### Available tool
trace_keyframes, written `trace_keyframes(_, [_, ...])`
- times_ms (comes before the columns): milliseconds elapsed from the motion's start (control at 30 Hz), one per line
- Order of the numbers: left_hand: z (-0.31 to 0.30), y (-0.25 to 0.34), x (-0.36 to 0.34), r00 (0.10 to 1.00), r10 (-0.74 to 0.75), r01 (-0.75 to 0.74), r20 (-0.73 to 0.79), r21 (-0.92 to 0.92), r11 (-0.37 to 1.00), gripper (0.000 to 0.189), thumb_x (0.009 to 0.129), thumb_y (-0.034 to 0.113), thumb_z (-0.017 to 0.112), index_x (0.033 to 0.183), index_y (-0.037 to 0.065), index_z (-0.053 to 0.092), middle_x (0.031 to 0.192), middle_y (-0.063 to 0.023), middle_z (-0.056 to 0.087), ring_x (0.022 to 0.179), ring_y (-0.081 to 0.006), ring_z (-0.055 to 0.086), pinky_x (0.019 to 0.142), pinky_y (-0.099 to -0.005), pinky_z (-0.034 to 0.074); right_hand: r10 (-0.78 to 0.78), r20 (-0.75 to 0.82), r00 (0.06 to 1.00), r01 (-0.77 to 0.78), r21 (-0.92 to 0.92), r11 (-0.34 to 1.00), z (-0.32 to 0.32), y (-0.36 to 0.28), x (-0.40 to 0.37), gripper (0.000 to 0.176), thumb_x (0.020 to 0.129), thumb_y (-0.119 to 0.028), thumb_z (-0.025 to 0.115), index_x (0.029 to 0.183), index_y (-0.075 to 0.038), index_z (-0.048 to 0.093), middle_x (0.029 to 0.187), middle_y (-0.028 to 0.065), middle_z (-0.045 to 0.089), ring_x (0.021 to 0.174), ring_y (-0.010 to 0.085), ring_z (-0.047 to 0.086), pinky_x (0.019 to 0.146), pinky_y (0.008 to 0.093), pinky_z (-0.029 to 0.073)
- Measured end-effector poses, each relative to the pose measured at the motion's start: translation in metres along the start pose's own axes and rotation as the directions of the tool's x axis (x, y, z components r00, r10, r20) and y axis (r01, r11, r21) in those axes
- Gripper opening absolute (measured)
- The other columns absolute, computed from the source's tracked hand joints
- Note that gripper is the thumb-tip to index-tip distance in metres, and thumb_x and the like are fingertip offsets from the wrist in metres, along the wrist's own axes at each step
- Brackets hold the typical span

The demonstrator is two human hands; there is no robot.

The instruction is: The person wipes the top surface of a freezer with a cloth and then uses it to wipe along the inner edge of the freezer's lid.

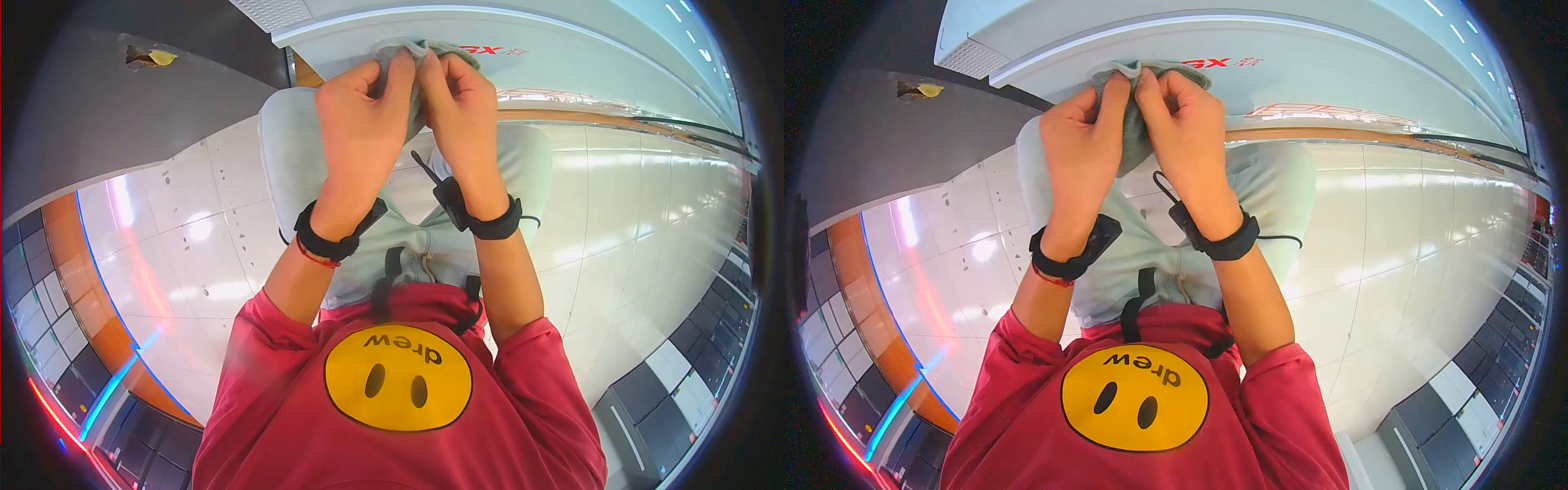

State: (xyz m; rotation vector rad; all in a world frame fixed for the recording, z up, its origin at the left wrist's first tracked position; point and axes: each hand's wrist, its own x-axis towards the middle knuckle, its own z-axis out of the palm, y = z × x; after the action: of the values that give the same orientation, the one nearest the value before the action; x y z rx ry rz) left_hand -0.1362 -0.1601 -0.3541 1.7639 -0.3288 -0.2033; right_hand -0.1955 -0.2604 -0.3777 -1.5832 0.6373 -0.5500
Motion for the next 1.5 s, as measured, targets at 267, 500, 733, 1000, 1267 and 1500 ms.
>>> trace_keyframes(267, [-0.003, 0.022, 0.002, 1.000, 0.018, -0.019, -0.021, -0.026, 0.999, 0.045, 0.095, 0.023, 0.071, 0.066, -0.004, 0.049, 0.054, 0.0017, 0.036, 0.058, -0.0045, 0.032, 0.048, -0.0305, 0.025, -0.061, -0.034, 0.998, 0.063, 0.066, 0.996, 0.003, -0.023, 0.002, 0.040, 0.102, -0.024, 0.068, 0.073, 0.001, 0.056, 0.059, -0.0006, 0.046, 0.059, 0.0066, 0.035, 0.050, 0.0285, 0.031])
trace_keyframes(500, [-0.003, 0.014, 0.000, 1.000, 0.010, -0.010, -0.020, -0.028, 1.000, 0.044, 0.095, 0.022, 0.071, 0.066, -0.004, 0.050, 0.055, 0.0032, 0.038, 0.058, -0.0042, 0.032, 0.049, -0.0298, 0.025, -0.071, -0.037, 0.997, 0.070, -0.031, 0.997, 0.000, -0.016, -0.005, 0.041, 0.102, -0.025, 0.068, 0.073, 0.001, 0.056, 0.058, 0.0023, 0.046, 0.059, 0.0081, 0.035, 0.050, 0.0291, 0.031])
trace_keyframes(733, [-0.006, 0.030, 0.004, 1.000, -0.016, 0.016, 0.002, -0.064, 0.998, 0.042, 0.095, 0.021, 0.069, 0.067, -0.004, 0.052, 0.056, 0.0040, 0.039, 0.059, -0.0042, 0.033, 0.050, -0.0293, 0.026, -0.078, -0.046, 0.996, 0.078, 0.012, 0.997, 0.000, -0.031, 0.001, 0.040, 0.100, -0.026, 0.070, 0.073, 0.001, 0.057, 0.058, 0.0023, 0.048, 0.058, 0.0081, 0.037, 0.051, 0.0293, 0.033])
trace_keyframes(1000, [-0.006, 0.006, 0.003, 1.000, -0.020, 0.020, 0.003, -0.117, 0.993, 0.041, 0.096, 0.020, 0.068, 0.068, -0.004, 0.053, 0.057, 0.0048, 0.040, 0.061, -0.0039, 0.033, 0.051, -0.0290, 0.026, -0.073, -0.052, 0.996, 0.071, -0.036, 0.997, 0.006, -0.019, -0.002, 0.039, 0.099, -0.025, 0.071, 0.073, 0.002, 0.059, 0.058, 0.0044, 0.052, 0.055, 0.0097, 0.040, 0.051, 0.0295, 0.035])
trace_keyframes(1267, [-0.012, 0.011, 0.002, 0.997, 0.028, -0.035, -0.070, -0.098, 0.995, 0.043, 0.096, 0.020, 0.070, 0.066, -0.002, 0.048, 0.057, 0.0050, 0.037, 0.060, -0.0040, 0.031, 0.050, -0.0298, 0.023, -0.127, -0.041, 0.991, 0.124, -0.069, 0.990, 0.013, -0.030, -0.001, 0.038, 0.097, -0.025, 0.072, 0.072, 0.001, 0.060, 0.055, 0.0063, 0.052, 0.054, 0.0104, 0.040, 0.050, 0.0300, 0.036])
trace_keyframes(1500, [-0.013, 0.008, 0.004, 0.999, 0.044, -0.045, -0.028, -0.041, 0.998, 0.047, 0.096, 0.023, 0.072, 0.066, -0.002, 0.045, 0.056, 0.0032, 0.035, 0.059, -0.0046, 0.030, 0.049, -0.0307, 0.023, -0.072, -0.033, 0.997, 0.072, -0.001, 0.997, 0.012, -0.028, 0.002, 0.037, 0.096, -0.026, 0.072, 0.073, 0.002, 0.060, 0.056, 0.0056, 0.053, 0.054, 0.0102, 0.040, 0.050, 0.0303, 0.036])
